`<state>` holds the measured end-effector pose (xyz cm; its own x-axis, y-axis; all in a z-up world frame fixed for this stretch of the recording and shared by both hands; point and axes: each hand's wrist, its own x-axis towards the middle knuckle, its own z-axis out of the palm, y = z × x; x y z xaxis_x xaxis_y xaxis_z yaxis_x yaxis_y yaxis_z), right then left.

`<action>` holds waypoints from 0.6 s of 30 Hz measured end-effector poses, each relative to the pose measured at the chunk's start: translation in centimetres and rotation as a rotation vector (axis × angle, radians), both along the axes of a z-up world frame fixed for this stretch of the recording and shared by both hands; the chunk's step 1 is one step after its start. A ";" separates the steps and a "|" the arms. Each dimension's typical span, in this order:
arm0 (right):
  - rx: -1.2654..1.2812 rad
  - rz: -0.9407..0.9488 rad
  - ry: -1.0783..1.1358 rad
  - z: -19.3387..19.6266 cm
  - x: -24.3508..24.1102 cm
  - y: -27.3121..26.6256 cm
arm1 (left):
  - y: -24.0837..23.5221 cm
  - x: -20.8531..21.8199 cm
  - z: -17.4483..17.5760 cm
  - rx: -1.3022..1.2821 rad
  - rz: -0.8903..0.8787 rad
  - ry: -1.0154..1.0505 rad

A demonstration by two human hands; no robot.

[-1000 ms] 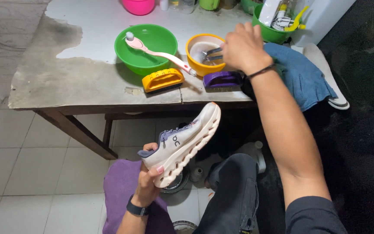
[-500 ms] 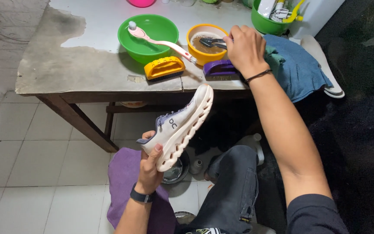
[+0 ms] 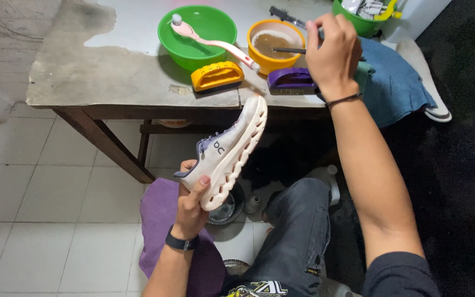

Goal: The person cleans a white and orange sneaker by scrubbing the sole and upper with a brush and wiping it with a cloth. The person repeatedly dips the brush into a container of liquid and scrubs different parts of the shoe while sitting on the floor.

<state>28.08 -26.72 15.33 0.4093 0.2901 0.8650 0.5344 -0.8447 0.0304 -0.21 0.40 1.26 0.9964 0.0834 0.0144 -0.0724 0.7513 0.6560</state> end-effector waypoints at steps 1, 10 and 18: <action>0.001 -0.001 0.005 -0.5 -1.0 0.1 | 0.0 -0.1 0.2 0.001 -0.001 0.005; -0.046 -0.043 -0.103 -1.4 -6.4 0.7 | -0.1 -0.6 0.3 0.090 0.045 0.140; -0.058 -0.091 0.054 -3.9 -6.7 -0.1 | 1.3 -1.5 -2.0 0.140 0.113 0.123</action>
